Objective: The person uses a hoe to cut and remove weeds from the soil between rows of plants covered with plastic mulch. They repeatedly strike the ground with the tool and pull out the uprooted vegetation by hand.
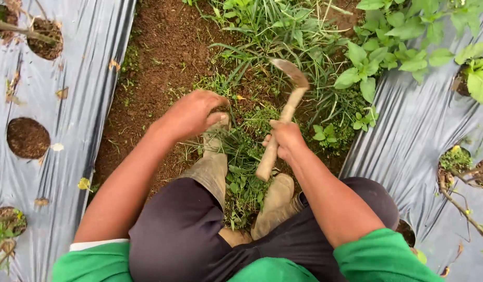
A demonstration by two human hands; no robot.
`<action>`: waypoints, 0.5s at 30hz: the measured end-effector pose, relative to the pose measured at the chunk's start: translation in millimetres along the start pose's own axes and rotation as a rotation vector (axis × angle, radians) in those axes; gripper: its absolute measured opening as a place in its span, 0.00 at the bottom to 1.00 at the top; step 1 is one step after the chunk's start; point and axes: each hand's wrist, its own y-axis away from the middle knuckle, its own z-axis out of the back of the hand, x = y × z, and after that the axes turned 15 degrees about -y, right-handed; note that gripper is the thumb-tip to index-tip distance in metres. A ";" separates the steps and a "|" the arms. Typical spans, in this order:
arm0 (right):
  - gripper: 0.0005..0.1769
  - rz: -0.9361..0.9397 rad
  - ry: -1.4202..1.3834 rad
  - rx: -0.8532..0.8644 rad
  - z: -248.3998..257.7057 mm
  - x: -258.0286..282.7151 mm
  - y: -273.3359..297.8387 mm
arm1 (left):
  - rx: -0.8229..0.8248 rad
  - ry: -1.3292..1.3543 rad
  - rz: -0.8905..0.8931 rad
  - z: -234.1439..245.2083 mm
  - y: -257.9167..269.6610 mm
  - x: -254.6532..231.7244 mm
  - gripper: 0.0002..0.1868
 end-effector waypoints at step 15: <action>0.33 0.025 0.076 -0.158 -25.1 -27.8 -142.1 | -0.444 -0.432 -0.115 -58.6 -198.8 50.7 0.21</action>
